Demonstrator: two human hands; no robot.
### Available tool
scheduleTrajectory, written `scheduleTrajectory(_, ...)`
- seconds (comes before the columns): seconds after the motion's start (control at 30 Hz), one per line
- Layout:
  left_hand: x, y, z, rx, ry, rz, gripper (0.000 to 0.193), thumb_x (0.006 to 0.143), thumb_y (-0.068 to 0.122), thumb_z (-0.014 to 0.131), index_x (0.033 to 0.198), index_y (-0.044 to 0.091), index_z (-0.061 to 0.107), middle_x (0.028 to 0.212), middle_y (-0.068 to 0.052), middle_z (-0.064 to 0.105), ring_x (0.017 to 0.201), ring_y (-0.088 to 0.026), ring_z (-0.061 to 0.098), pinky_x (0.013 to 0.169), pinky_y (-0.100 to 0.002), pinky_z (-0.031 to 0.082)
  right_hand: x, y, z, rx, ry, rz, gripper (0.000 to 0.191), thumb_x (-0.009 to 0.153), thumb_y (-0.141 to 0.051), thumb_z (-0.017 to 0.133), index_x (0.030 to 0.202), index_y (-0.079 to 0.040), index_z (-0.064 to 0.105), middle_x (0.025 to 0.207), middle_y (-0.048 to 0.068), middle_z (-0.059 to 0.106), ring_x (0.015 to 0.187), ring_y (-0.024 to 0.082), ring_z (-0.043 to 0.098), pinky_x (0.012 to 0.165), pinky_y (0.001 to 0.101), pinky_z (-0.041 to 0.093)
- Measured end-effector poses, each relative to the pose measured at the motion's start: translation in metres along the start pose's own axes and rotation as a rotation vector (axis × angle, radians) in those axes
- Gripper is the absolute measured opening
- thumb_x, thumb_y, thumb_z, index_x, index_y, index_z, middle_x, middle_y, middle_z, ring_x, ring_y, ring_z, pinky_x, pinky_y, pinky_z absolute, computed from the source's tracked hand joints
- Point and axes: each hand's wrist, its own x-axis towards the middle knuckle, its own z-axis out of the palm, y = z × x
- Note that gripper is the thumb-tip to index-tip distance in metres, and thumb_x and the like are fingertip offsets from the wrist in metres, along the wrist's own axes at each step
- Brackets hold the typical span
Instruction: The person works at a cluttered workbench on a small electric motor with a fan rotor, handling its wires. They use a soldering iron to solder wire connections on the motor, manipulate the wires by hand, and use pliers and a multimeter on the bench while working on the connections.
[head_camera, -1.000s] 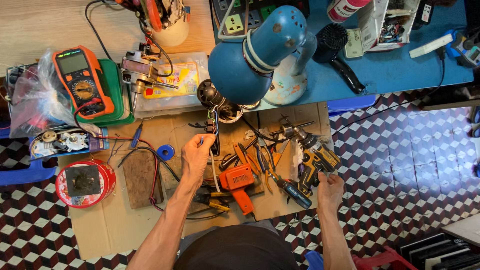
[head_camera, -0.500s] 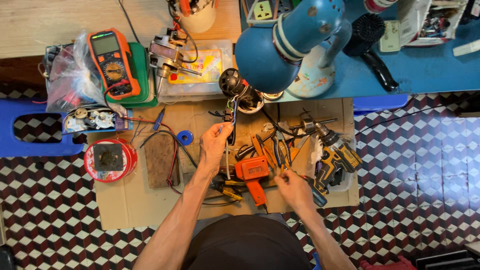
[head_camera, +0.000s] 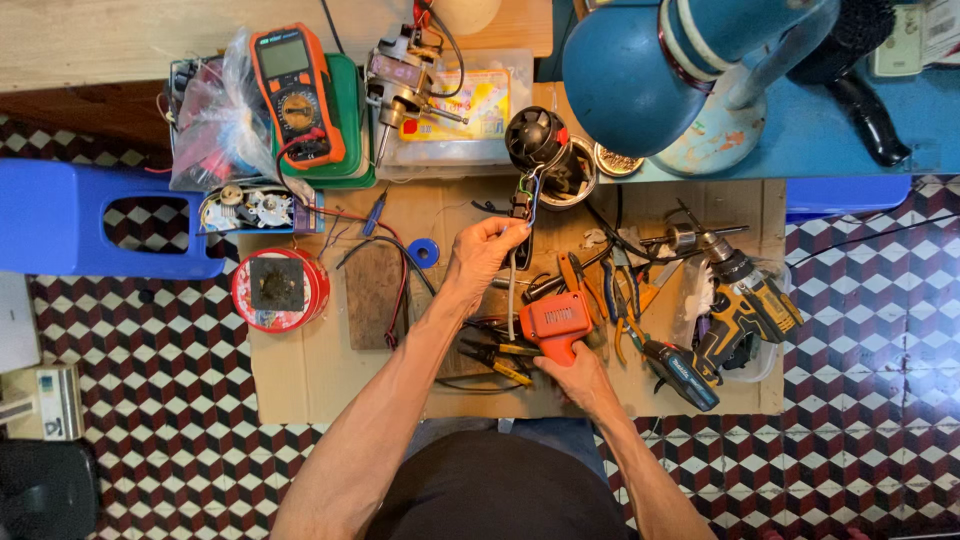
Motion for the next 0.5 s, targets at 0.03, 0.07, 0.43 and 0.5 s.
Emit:
scheduleTrajectory(0.03, 0.001, 0.0, -0.002, 0.007, -0.008, 0.0, 0.028, 0.092, 0.024, 0.076, 0.109, 0.002, 0.078, 0.083, 0.003, 0.064, 0.072, -0.005, 0.053, 0.064, -0.022, 0.044, -0.011, -0.009, -0.004, 0.131, -0.027, 0.041, 0.049, 0.079, -0.037, 0.081, 0.101, 0.003, 0.062, 0.067, 0.01, 0.068, 0.048, 0.019, 0.063, 0.043, 0.0338, 0.05)
scheduleTrajectory(0.07, 0.001, 0.0, -0.004, 0.013, -0.022, -0.004, 0.028, 0.092, 0.024, 0.076, 0.109, 0.002, 0.078, 0.084, 0.004, 0.063, 0.073, -0.005, 0.051, 0.064, -0.021, 0.044, -0.025, -0.018, -0.006, 0.207, -0.017, 0.057, 0.046, 0.082, -0.035, 0.081, 0.1, 0.003, 0.062, 0.064, 0.01, 0.065, 0.046, 0.018, 0.061, 0.041, 0.0325, 0.048)
scheduleTrajectory(0.43, -0.005, 0.001, -0.003, 0.056, 0.017, 0.037, 0.028, 0.089, 0.026, 0.076, 0.105, 0.003, 0.079, 0.085, 0.003, 0.068, 0.075, -0.005, 0.055, 0.066, -0.023, 0.045, -0.175, -0.072, -0.053, 0.375, 0.862, -0.384, 0.033, 0.084, -0.005, 0.076, 0.113, 0.004, 0.062, 0.096, 0.01, 0.069, 0.074, 0.016, 0.069, 0.065, 0.0266, 0.057)
scheduleTrajectory(0.5, -0.008, 0.002, 0.0, 0.081, 0.039, 0.048, 0.029, 0.089, 0.027, 0.076, 0.105, 0.003, 0.078, 0.084, 0.002, 0.068, 0.074, -0.006, 0.056, 0.065, -0.024, 0.045, -0.162, -0.088, -0.077, 0.792, 0.631, -0.437, 0.034, 0.084, -0.005, 0.074, 0.115, 0.0, 0.062, 0.09, 0.012, 0.067, 0.072, 0.018, 0.07, 0.065, 0.0288, 0.061)
